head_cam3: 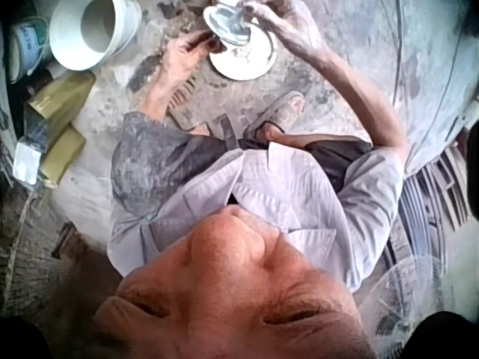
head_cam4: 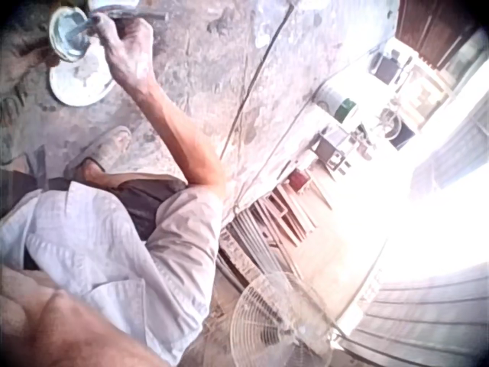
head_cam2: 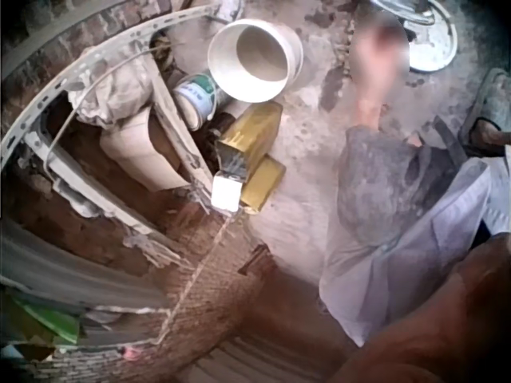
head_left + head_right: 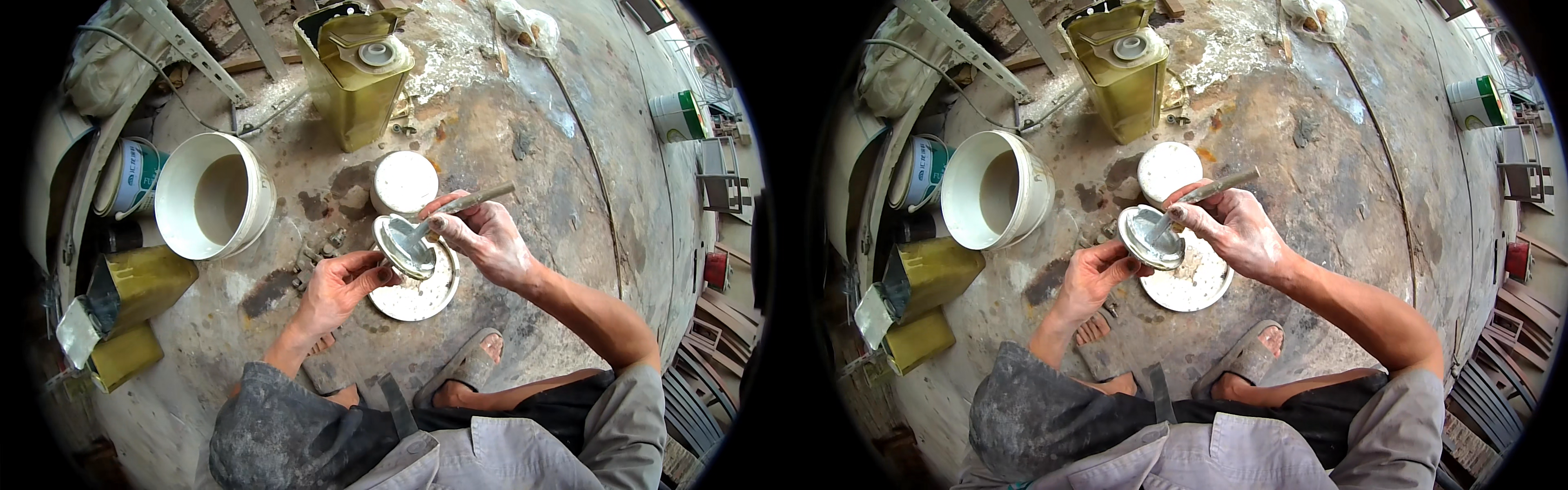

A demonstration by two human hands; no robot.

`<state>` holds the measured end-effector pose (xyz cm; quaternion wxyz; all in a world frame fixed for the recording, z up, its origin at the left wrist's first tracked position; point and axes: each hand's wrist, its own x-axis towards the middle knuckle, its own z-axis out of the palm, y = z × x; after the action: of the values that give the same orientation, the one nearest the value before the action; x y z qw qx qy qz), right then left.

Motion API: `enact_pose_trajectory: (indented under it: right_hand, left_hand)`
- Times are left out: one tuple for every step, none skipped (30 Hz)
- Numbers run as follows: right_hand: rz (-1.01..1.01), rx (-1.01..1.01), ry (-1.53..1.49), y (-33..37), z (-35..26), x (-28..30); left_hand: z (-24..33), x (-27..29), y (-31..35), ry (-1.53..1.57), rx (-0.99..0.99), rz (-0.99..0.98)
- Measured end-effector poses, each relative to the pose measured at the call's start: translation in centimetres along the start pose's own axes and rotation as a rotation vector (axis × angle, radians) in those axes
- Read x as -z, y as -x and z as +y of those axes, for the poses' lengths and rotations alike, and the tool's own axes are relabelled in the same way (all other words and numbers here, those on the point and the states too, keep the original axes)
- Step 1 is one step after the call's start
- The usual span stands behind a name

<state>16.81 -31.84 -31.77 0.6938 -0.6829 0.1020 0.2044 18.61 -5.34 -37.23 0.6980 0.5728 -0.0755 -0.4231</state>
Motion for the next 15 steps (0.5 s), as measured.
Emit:
enact_pose_trajectory:
  right_hand:
    - [-0.060,-0.008,0.001,-0.1,-0.2,0.1]
    - [-0.083,-0.040,-0.073,-0.2,-0.1,0.1]
    - [-0.105,-0.072,-0.147,-0.3,-0.1,0.2]
    - [-0.127,-0.102,-0.218,-0.3,-0.2,0.3]
    - [-0.210,-0.138,-0.294,-0.6,0.6,1.0]
    - [-0.225,-0.167,-0.374,-0.7,1.2,1.3]
    - [-0.240,-0.197,-0.457,-0.9,1.6,1.4]
    - [-0.254,-0.227,-0.540,-1.0,1.9,1.6]
    - [-0.335,-0.213,-0.572,-1.4,1.9,1.9]
    - [-0.316,-0.235,-0.593,-1.3,1.7,1.8]
    - [-0.297,-0.257,-0.613,-1.2,1.4,1.6]
    - [-0.278,-0.279,-0.634,-1.1,1.2,1.4]
    - [-0.283,-0.287,-0.616,-1.1,1.9,1.7]
    - [-0.271,-0.255,-0.514,-1.0,2.4,1.8]
    - [-0.259,-0.223,-0.411,-0.8,2.8,1.8]
  left_hand:
    - [0.1,-0.2,0.2,0.009,-0.030,0.029]
    - [-0.1,-0.1,0.4,0.029,-0.028,0.042]
    - [-0.3,0.1,0.5,0.050,-0.025,0.055]
    - [-0.5,0.3,0.5,0.070,-0.025,0.067]
    - [-0.8,0.4,0.6,0.046,-0.042,0.081]
    - [-1.0,0.6,0.6,0.021,-0.059,0.094]
    - [-1.2,0.7,0.6,-0.003,-0.073,0.108]
    - [-1.3,0.6,0.7,0.009,-0.080,0.118]
    - [-1.3,0.6,0.8,0.020,-0.087,0.128]
    - [-1.5,0.6,0.7,0.036,-0.093,0.133]
    - [-1.6,0.5,0.7,0.050,-0.092,0.142]
    - [-1.6,0.5,0.7,0.063,-0.092,0.151]
    - [-1.7,0.4,0.6,0.075,-0.092,0.159]
    - [-1.7,0.4,0.5,0.088,-0.074,0.153]
    - [-1.8,0.4,0.5,0.101,-0.057,0.147]
